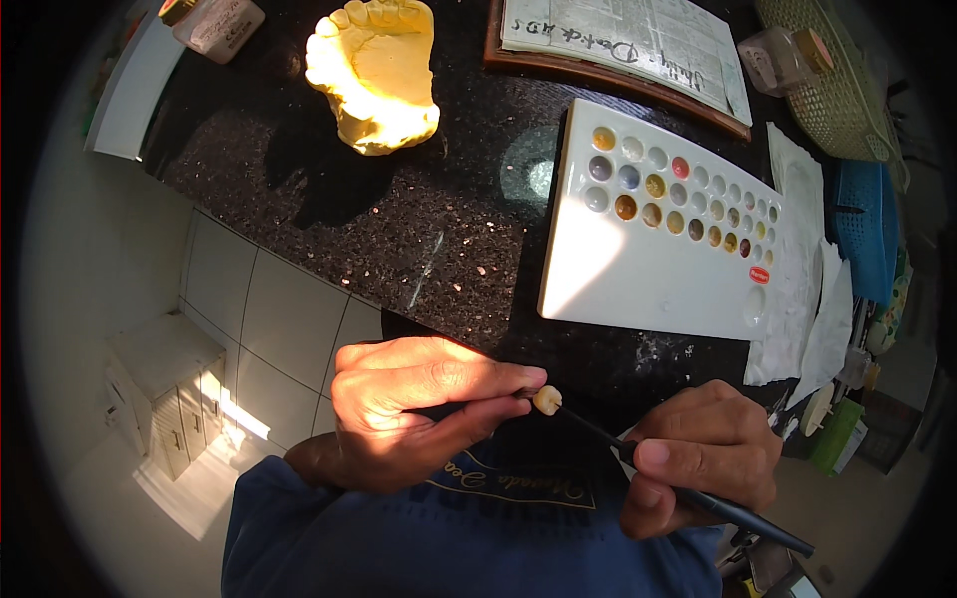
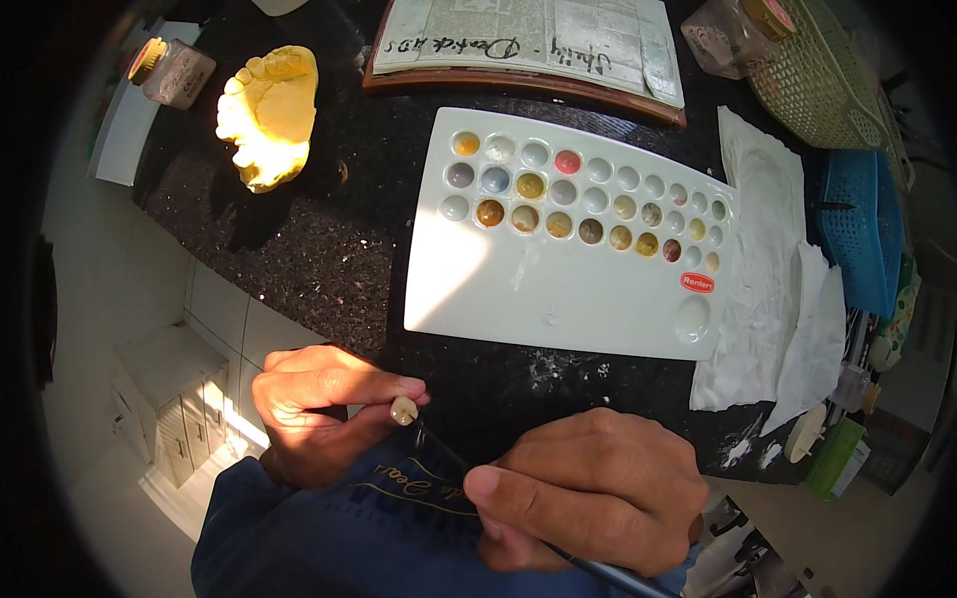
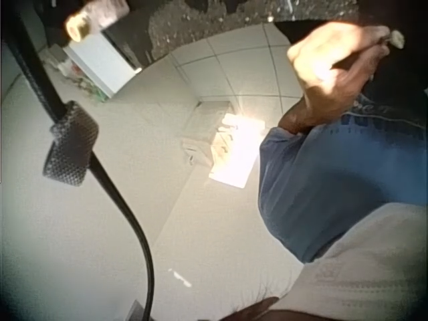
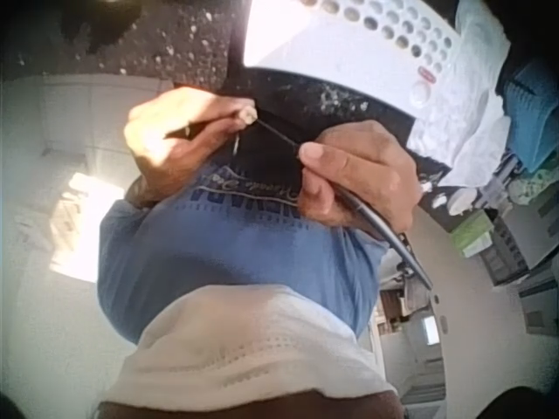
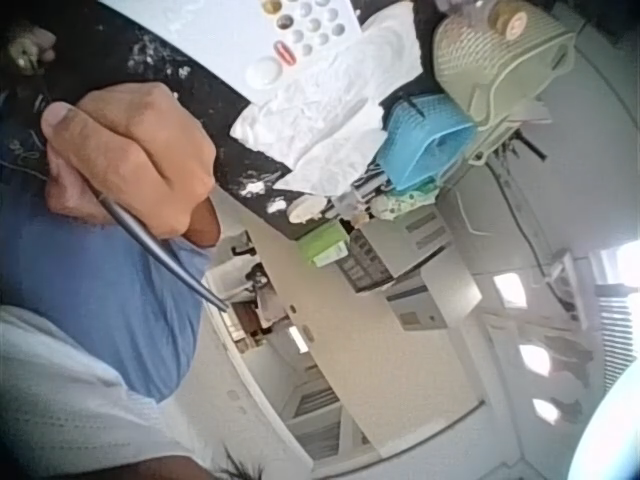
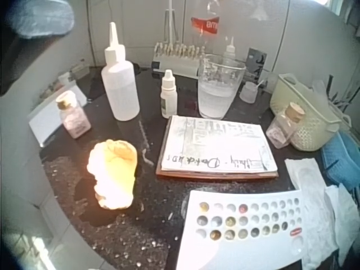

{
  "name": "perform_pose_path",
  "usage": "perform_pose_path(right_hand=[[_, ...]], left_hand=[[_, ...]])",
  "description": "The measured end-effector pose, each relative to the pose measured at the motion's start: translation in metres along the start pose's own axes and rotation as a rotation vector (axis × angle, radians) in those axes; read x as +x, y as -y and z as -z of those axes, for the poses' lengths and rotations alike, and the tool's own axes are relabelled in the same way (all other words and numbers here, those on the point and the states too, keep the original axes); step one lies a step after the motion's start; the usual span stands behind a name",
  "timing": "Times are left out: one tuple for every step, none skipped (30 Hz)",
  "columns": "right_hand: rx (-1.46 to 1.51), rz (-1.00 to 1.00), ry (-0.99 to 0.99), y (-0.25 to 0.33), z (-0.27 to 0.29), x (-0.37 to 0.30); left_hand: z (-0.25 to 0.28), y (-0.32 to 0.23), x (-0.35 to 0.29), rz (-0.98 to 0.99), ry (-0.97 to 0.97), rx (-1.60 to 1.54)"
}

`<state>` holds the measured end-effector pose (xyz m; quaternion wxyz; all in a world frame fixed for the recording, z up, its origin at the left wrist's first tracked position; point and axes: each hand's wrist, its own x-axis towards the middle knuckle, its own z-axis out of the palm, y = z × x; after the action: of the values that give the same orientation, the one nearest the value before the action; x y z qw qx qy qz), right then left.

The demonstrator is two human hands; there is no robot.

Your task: Applying stain to a dental crown using a brush and a color palette at a laboratory bench.

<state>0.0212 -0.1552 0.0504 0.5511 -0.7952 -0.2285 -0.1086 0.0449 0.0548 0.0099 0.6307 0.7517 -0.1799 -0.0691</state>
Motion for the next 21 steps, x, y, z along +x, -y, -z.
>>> perform_pose_path(right_hand=[[0.005,0.0,-0.007,0.0001,0.0,0.0001],[0.014,0.001,-0.011,-0.0006,-0.0006,0.0],[0.016,0.002,-0.01,-0.0011,-0.001,-0.0001],[0.008,0.002,-0.004,-0.0015,-0.0013,-0.0002],[-0.002,0.002,0.001,-0.0014,-0.0013,-0.0001],[-0.003,0.002,0.001,-0.0015,-0.0012,0.0],[0.004,0.003,-0.003,-0.0017,-0.001,0.0001],[0.014,0.006,-0.005,-0.0019,-0.0012,0.0002],[0.015,0.006,-0.004,-0.0021,-0.0015,0.0005],[0.011,0.011,0.001,-0.0023,-0.0018,0.0009],[0.002,0.013,0.003,-0.0019,-0.0012,0.0009],[0.0,0.012,0.001,-0.0013,-0.0008,0.0008],[-0.007,0.005,-0.006,-0.0005,-0.0006,0.0007],[-0.01,0.0,-0.01,-0.0006,-0.0009,0.0005],[-0.01,0.0,-0.01,-0.0007,-0.0009,0.0003],[0.002,-0.003,-0.009,-0.001,-0.0006,0.0],[0.013,-0.006,-0.009,-0.0011,-0.0003,0.0],[0.014,-0.006,-0.008,-0.0013,-0.0003,0.0],[0.009,-0.001,-0.002,-0.0016,-0.0003,0.0001],[0.002,0.003,0.003,-0.0016,0.0,0.0002],[0.001,0.002,0.002,-0.0017,-0.0001,0.0001]], left_hand=[[0.0,-0.0001,0.0004,-0.001,0.004,0.001],[0.0002,0.0004,0.0,0.0,0.006,0.004],[0.0002,0.001,-0.0003,0.001,0.004,0.005],[0.0002,0.0015,-0.0006,0.0,0.003,0.001],[0.0002,0.0018,-0.0004,-0.002,0.004,-0.004],[0.0003,0.002,-0.0002,-0.002,0.004,-0.005],[0.0005,0.0021,0.0001,-0.002,0.006,-0.009],[0.0009,0.002,-0.0003,-0.002,0.006,-0.011],[0.001,0.002,-0.0008,-0.001,0.005,-0.01],[0.0011,0.002,-0.0016,0.002,0.001,-0.01],[0.0006,0.0018,-0.0013,0.003,0.001,-0.014],[0.0007,0.0009,-0.0003,0.002,0.004,-0.015],[0.0012,-0.0007,0.001,0.005,0.016,-0.004],[0.0017,-0.0011,0.0011,0.009,0.024,0.01],[0.0018,-0.0008,0.0007,0.01,0.024,0.01],[0.0018,-0.0006,0.0004,0.013,0.027,0.01],[0.0018,-0.0003,0.0002,0.015,0.03,0.01],[0.0017,0.0,0.0,0.015,0.029,0.011],[0.0015,0.0004,-0.0003,0.015,0.029,0.009],[0.0013,0.0005,0.0,0.014,0.029,0.007],[0.0012,0.0005,0.0003,0.014,0.03,0.006]])
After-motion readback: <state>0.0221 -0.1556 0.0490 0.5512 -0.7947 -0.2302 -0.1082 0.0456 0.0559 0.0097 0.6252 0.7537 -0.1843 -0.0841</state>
